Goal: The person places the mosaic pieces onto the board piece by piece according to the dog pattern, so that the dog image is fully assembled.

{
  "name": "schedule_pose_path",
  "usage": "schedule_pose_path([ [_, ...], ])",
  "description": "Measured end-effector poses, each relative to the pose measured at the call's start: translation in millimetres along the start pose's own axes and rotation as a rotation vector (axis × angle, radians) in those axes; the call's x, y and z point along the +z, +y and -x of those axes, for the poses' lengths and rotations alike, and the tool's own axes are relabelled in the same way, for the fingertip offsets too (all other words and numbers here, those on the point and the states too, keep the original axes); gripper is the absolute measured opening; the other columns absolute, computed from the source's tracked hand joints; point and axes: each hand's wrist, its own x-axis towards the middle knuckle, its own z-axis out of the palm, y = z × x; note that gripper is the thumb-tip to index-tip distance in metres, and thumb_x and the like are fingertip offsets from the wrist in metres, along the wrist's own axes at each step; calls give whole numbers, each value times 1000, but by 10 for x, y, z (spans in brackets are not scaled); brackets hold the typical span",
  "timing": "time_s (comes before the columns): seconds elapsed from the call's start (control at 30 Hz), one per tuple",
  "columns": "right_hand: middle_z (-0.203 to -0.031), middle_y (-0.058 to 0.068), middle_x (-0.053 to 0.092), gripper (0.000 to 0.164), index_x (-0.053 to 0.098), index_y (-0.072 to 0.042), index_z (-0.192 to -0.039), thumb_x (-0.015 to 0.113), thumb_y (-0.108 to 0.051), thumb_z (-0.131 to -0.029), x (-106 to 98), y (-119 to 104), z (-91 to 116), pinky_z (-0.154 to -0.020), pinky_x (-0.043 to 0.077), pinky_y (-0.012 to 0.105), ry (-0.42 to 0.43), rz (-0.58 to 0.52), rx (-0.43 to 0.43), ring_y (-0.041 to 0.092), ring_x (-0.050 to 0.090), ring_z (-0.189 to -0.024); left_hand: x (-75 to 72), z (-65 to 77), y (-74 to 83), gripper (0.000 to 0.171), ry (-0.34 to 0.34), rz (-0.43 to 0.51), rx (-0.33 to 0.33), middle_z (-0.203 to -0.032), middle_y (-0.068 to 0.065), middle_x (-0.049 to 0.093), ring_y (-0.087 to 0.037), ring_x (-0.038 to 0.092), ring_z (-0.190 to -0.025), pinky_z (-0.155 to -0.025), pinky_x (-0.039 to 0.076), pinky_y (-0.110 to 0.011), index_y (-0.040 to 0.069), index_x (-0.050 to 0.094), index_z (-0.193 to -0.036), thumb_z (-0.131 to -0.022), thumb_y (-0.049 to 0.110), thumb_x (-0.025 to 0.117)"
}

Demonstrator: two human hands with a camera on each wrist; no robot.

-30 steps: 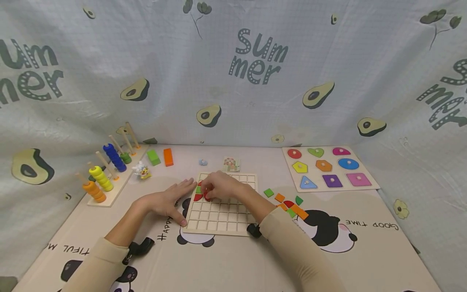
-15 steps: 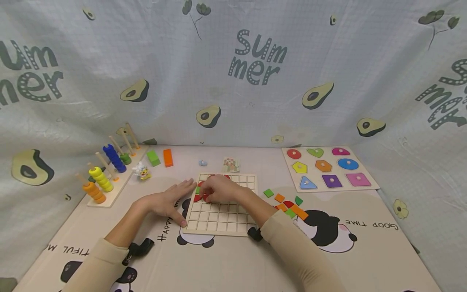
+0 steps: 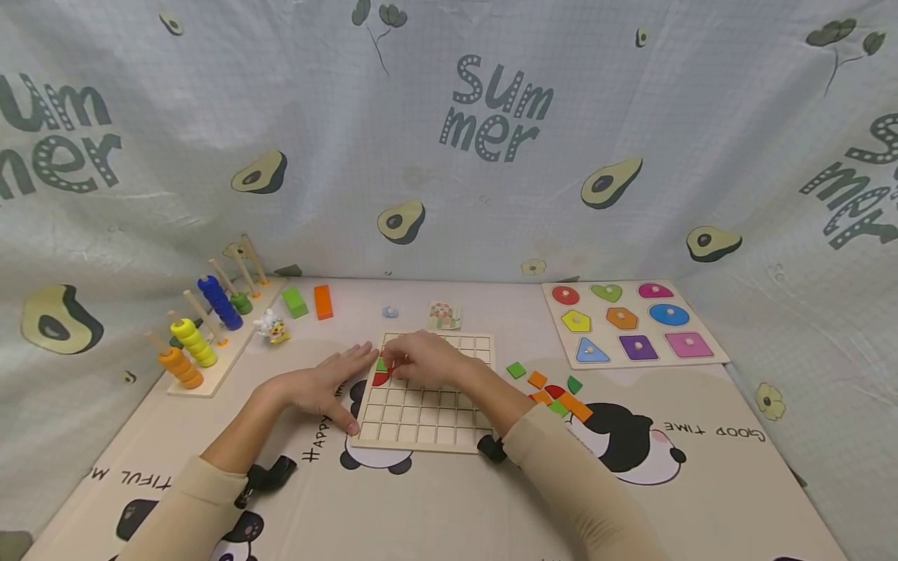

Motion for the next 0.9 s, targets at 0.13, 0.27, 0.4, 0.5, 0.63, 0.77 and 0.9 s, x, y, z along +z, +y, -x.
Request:
schedule_pose_path([
  [0.13, -75, -4, 64, 4, 69, -16, -85, 71, -12, -87, -3, -1, 2, -59, 44, 23, -8, -46, 35, 7, 52, -67, -2, -5, -3, 127, -1, 4, 2, -162, 0, -1, -23, -4, -148, -118, 3, -51, 21, 10, -156, -59, 63, 82],
  [0.27, -73, -4, 65, 5, 71, -14, -82, 74, -11, -84, 14, 21, 1, -58, 45, 22, -12, -76, 78, 7, 53, -64, 0, -17, -5, 127, 1, 6, -4, -162, 2, -1, -21, -4, -148, -118, 4, -51, 23, 11, -156, -58, 63, 82],
  [0.4, -73, -6, 66, 6, 70, -14, -80, 73, -12, -85, 45, 50, -22, -58, 46, 22, 8, -105, 99, 7, 55, -64, 1, -9, -3, 128, -2, 9, -10, -162, 2, -1, -21, -4, -148, -118, 4, -51, 23, 11, -156, -58, 63, 82],
  [0.5, -73, -7, 66, 7, 70, -14, -79, 72, -12, -86, 67, 62, -37, -59, 47, 22, 23, -113, 103, 7, 56, -65, 2, 3, 3, 127, -3, 10, -13, -162, 1, -1, -23, -4, -148, -118, 3, -51, 22, 11, -156, -58, 63, 82],
  [0.63, -73, -7, 65, 9, 69, -15, -78, 73, -12, -85, 77, 58, -40, -59, 47, 22, 18, -58, 91, 6, 55, -65, 2, 9, 10, 126, 3, 11, -7, -162, 0, 1, -23, -4, -148, -118, 3, -52, 22, 13, -156, -58, 62, 82],
  [0.77, -74, -9, 65, 5, 71, -14, -82, 75, -13, -83, 65, 36, -26, -62, 48, 21, -13, 5, 69, 5, 56, -67, -3, 8, 17, 125, 6, 7, 4, -162, 0, 1, -22, -3, -148, -118, 3, -52, 20, 14, -156, -59, 61, 82],
  [0.9, -77, -10, 65, 12, 72, -12, -89, 79, -15, -80, 49, 3, -8, -67, 49, 21, -39, 36, 54, 4, 58, -71, -11, 15, 23, 125, 4, 5, 6, -162, -1, 1, -21, -3, -148, -118, 3, -51, 20, 13, -156, -59, 61, 82],
])
